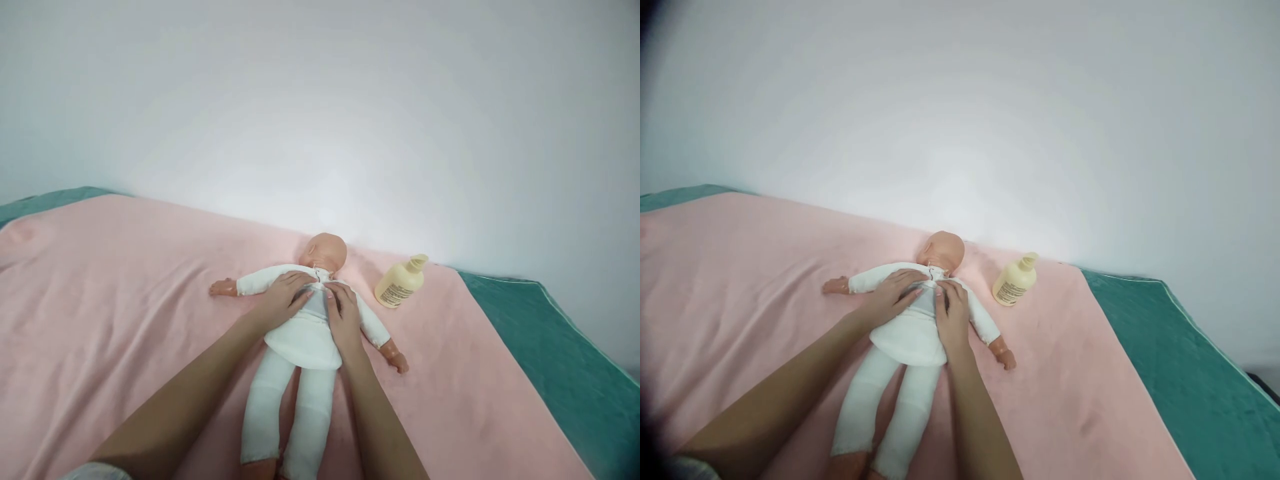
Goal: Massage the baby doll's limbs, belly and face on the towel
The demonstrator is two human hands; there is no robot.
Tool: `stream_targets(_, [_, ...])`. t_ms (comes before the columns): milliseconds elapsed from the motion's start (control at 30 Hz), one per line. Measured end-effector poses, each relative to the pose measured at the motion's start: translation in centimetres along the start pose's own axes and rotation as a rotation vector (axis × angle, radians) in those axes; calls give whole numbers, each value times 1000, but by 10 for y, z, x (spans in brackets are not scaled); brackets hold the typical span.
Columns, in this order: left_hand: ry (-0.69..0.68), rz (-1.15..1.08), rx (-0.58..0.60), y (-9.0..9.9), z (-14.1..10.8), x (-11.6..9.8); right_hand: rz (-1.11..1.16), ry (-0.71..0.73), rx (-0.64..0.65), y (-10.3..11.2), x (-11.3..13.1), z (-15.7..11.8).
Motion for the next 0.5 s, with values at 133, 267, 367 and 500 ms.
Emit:
stream_targets(133, [8, 16, 46, -3, 0, 4, -44, -27, 62, -2, -2, 2])
stream_targets(267, [11, 20, 56, -3, 0, 3, -58, -24, 64, -2, -2, 2])
stream_targets(367, [25, 38, 28, -3, -1, 2, -62, -11, 41, -2, -2, 1])
stream_targets(500, [40, 41, 40, -4, -2, 3, -119, -15, 52, -4, -4, 1])
Point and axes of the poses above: each hand's wrist, its own z-axis towards the middle knuckle, its own y-axis out of the back of the hand, x = y × z, the point moved 3 cm from there along z, towards the middle knuckle, and after that the axes turned 15 degrees about -y, right-handed, at the moved point
